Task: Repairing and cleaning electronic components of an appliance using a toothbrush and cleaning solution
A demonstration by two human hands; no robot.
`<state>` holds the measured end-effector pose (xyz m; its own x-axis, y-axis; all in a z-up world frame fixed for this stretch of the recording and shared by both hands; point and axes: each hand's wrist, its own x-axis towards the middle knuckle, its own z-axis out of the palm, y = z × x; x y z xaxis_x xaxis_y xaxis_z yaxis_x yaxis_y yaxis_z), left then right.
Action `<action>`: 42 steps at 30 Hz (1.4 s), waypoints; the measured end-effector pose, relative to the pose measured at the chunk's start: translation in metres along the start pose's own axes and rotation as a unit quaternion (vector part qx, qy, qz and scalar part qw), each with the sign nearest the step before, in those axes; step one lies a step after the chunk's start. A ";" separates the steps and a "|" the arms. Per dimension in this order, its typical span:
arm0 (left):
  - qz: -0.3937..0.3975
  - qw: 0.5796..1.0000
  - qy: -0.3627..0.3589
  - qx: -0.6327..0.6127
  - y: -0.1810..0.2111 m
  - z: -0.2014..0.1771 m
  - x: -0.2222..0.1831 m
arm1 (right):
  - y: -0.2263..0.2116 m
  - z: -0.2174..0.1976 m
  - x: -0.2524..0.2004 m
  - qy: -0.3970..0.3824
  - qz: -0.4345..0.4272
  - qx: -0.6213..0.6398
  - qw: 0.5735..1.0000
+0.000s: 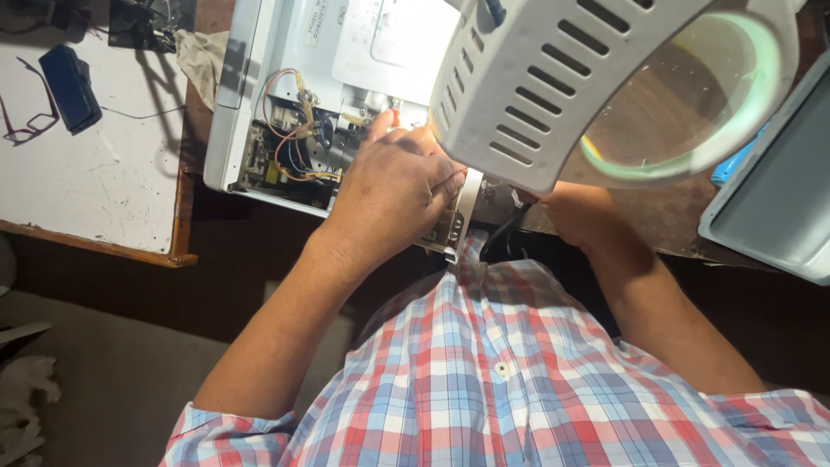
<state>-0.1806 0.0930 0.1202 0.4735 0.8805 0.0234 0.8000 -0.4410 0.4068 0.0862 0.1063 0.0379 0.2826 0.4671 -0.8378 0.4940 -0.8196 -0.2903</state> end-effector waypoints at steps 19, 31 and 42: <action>-0.030 0.995 0.091 -0.040 -0.039 -0.026 -0.039 | -0.032 -0.020 -0.090 -0.007 -0.065 -0.040 0.997; 0.082 0.993 0.074 0.035 -0.037 0.000 -0.036 | 0.020 -0.002 0.026 -0.013 -0.462 0.024 0.886; 0.183 0.972 0.098 -0.108 0.021 -0.034 -0.083 | 0.126 0.012 0.047 -0.097 -0.306 -0.120 0.939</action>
<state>-0.2162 0.0165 0.1577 0.6151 0.6976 0.3674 0.4856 -0.7023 0.5206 0.1515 0.0208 -0.0435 -0.2594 0.7382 -0.6227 0.6927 -0.3071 -0.6526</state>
